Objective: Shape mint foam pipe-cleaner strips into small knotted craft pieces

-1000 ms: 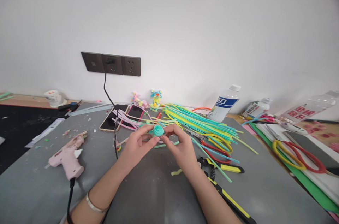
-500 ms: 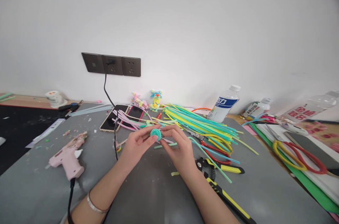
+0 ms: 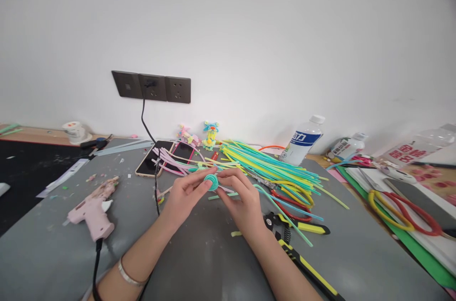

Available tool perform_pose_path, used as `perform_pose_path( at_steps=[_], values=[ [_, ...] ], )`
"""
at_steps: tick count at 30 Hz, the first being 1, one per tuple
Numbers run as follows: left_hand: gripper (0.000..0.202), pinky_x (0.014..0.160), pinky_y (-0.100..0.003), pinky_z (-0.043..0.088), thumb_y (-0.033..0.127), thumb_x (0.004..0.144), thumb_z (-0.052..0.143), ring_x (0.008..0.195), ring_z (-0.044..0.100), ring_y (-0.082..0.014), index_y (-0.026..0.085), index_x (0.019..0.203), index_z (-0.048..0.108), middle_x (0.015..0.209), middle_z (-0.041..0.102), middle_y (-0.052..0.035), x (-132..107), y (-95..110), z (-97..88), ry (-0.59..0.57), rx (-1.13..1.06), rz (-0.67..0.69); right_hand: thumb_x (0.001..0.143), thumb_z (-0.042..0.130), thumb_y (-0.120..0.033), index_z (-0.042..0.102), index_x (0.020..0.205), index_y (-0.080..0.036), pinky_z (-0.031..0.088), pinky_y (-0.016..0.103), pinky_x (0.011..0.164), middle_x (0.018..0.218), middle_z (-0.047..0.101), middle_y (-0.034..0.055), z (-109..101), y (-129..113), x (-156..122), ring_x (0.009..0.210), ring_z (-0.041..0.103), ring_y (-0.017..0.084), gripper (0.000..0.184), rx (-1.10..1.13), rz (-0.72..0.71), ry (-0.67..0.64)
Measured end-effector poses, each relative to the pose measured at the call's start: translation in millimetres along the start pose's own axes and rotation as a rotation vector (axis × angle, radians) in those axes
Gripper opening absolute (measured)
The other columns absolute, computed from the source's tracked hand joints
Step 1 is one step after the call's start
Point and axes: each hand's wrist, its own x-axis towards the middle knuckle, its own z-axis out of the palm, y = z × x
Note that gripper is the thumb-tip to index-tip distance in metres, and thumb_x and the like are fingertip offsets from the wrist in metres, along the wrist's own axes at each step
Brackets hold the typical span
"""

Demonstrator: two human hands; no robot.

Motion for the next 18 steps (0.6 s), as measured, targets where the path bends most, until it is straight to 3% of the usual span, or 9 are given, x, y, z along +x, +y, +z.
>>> perform_pose_path(
  at_steps=[6,10,14,18],
  values=[
    [0.044,0.101,-0.041,0.053,0.031,0.078,0.075,0.124,0.058,-0.0315,0.018,0.12,0.07,0.134,0.064,-0.0117,-1.3,-6.3,-1.8,-0.091,-0.004,0.042,0.09,0.059,-0.011,0.063,0.092,-0.023,0.054,0.033,0.076,0.096,0.066,0.0074,0.2,-1.8,0.9,0.088,0.067,0.02,0.013,0.036,0.02,0.039],
    [0.035,0.093,-0.04,0.057,0.032,0.081,0.072,0.108,0.067,-0.0291,0.017,0.113,0.073,0.115,0.074,-0.0088,0.2,-8.9,-5.3,-0.054,0.087,0.021,0.09,0.06,-0.014,0.063,0.091,-0.023,0.055,0.033,0.071,0.094,0.068,0.0071,1.4,-3.2,1.6,0.082,0.067,0.02,0.01,0.087,0.08,0.036],
    [0.033,0.079,-0.035,0.061,0.035,0.081,0.071,0.094,0.07,-0.0267,0.016,0.108,0.073,0.101,0.076,-0.0083,2.2,-9.1,-7.9,-0.034,0.136,0.014,0.088,0.062,-0.019,0.064,0.097,-0.021,0.056,0.031,0.066,0.087,0.069,0.0051,4.7,-0.5,0.2,0.071,0.067,0.018,0.01,0.22,0.238,0.029],
    [0.035,0.068,-0.029,0.061,0.036,0.081,0.071,0.089,0.07,-0.0241,0.017,0.11,0.07,0.099,0.075,-0.0093,2.9,-6.4,-7.8,-0.017,0.146,-0.001,0.086,0.065,-0.027,0.061,0.094,-0.02,0.058,0.031,0.063,0.079,0.068,0.0029,7.5,2.4,-1.4,0.067,0.069,0.019,0.011,0.35,0.409,-0.003]
  ],
)
